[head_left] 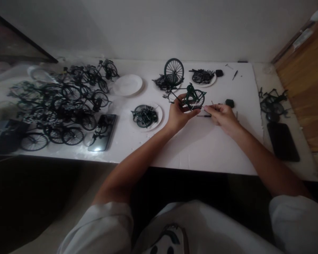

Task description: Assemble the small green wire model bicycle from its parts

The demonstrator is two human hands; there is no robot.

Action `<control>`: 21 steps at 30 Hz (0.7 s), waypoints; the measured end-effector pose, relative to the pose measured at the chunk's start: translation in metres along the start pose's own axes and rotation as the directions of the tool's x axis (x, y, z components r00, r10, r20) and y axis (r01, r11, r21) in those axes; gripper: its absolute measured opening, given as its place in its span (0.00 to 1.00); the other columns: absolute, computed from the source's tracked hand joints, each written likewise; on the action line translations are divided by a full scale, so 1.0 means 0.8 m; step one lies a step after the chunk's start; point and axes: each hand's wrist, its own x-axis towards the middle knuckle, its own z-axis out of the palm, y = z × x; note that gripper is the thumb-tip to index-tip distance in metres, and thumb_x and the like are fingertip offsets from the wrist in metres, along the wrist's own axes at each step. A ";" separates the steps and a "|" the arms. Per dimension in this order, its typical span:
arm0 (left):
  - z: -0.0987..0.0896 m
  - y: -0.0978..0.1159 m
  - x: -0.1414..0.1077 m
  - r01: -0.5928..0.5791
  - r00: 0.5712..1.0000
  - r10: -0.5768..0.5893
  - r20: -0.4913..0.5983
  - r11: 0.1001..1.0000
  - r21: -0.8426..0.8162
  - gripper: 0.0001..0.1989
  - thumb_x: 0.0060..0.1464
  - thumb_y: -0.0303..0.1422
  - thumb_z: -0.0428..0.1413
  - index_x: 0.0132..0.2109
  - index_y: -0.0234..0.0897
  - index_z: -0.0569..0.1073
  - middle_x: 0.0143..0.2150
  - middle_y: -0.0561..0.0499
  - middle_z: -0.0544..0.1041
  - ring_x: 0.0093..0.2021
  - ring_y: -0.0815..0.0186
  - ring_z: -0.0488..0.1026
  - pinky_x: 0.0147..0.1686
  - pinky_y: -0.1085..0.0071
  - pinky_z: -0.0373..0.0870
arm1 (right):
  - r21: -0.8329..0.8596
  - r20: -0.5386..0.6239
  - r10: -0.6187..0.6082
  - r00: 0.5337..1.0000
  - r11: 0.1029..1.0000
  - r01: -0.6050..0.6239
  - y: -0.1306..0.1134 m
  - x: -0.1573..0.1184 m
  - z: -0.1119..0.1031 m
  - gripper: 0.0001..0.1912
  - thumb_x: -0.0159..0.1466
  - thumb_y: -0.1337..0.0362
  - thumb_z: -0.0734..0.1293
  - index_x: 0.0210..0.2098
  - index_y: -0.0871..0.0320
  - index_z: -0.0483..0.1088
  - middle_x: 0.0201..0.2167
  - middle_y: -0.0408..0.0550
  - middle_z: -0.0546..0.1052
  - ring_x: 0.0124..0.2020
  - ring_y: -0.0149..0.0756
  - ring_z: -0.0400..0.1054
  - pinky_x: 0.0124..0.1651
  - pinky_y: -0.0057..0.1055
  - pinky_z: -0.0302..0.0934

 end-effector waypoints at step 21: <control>0.006 0.014 -0.006 0.112 0.993 -0.108 0.049 0.988 -0.105 0.31 0.46 0.38 0.80 0.51 0.38 0.73 0.52 0.44 0.86 0.55 0.53 0.86 0.60 0.50 0.83 | -0.072 0.153 -0.034 0.988 0.996 0.045 -0.004 0.005 -0.019 0.34 0.54 0.33 0.84 0.34 0.55 0.73 0.19 0.31 0.54 0.19 0.23 0.41 0.21 0.29 0.35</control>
